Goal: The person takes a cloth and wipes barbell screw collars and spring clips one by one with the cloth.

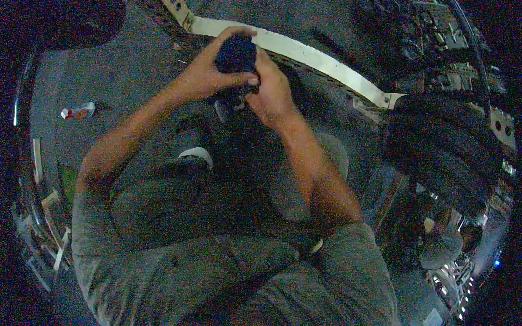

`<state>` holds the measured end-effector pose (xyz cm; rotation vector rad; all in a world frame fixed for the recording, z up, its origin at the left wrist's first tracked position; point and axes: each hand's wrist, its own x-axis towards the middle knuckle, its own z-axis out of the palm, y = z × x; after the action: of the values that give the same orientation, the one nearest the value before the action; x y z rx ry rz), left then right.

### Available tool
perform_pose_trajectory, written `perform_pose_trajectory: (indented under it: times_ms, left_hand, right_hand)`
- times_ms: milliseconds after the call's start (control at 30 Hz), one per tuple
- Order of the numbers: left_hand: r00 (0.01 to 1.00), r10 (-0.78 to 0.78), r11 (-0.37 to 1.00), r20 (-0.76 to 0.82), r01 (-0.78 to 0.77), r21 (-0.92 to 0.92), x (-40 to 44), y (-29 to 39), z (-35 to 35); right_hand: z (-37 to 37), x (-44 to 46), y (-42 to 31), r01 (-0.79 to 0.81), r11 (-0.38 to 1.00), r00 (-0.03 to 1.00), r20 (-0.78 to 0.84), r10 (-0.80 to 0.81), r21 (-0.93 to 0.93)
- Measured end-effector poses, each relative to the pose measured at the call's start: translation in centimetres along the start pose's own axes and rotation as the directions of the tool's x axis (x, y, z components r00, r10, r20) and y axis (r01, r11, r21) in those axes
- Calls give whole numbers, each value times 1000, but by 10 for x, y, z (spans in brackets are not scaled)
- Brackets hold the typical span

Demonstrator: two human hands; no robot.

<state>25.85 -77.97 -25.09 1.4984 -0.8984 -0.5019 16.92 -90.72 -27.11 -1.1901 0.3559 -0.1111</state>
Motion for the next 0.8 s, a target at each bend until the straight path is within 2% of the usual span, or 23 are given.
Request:
perform_pose_trajectory:
  times_ms: [33,67,133,233,267,367,400,500,533,567,633,667,767,800]
  left_hand:
    - [999,45,999,6,-45,-12,1,2,1]
    - [991,134,984,2,-133,118,1,3,3]
    - [951,308,881,26,-295,371,2,4,6]
    - [947,271,740,174,-320,591,-9,4,15]
    - [943,253,714,217,-334,615,-12,3,17]
    - [952,171,713,254,-297,634,-22,6,28]
    - [947,196,722,255,-316,616,-24,2,29]
    - [960,224,774,165,-278,568,-25,4,25]
    - [981,169,778,96,-192,598,-23,6,23]
    - [977,212,825,17,-188,532,-19,2,21]
    - [950,272,902,-151,-196,386,-9,-10,15]
    - [946,264,914,-189,-183,362,-9,-10,15]
    - [955,-75,995,-286,92,46,-8,-6,13]
    - [916,-292,956,-276,283,-71,-10,-1,12]
  right_hand:
    - [-5,1,4,4,999,1000,9,-4,33]
    - [-5,1,2,7,998,1000,19,-8,65]
    - [6,-7,-30,-164,914,985,108,133,371]
    - [-11,4,-24,-145,935,986,-29,163,322]
    - [-8,4,-30,-201,907,966,-78,246,370]
    - [-8,3,-32,-226,916,948,-141,285,332]
    - [-7,4,-31,-299,906,899,-229,373,301]
    - [6,1,-31,-292,921,932,-137,334,257]
    - [12,-1,-23,-217,927,963,-87,254,306]
    - [15,3,-11,-227,952,950,-167,263,205]
    - [16,5,22,-47,995,990,-128,59,91]
    - [16,5,19,123,965,991,-22,-131,-231]
    - [28,-6,18,164,793,977,-15,-213,-586]
    - [32,-10,11,146,751,986,36,-160,-644]
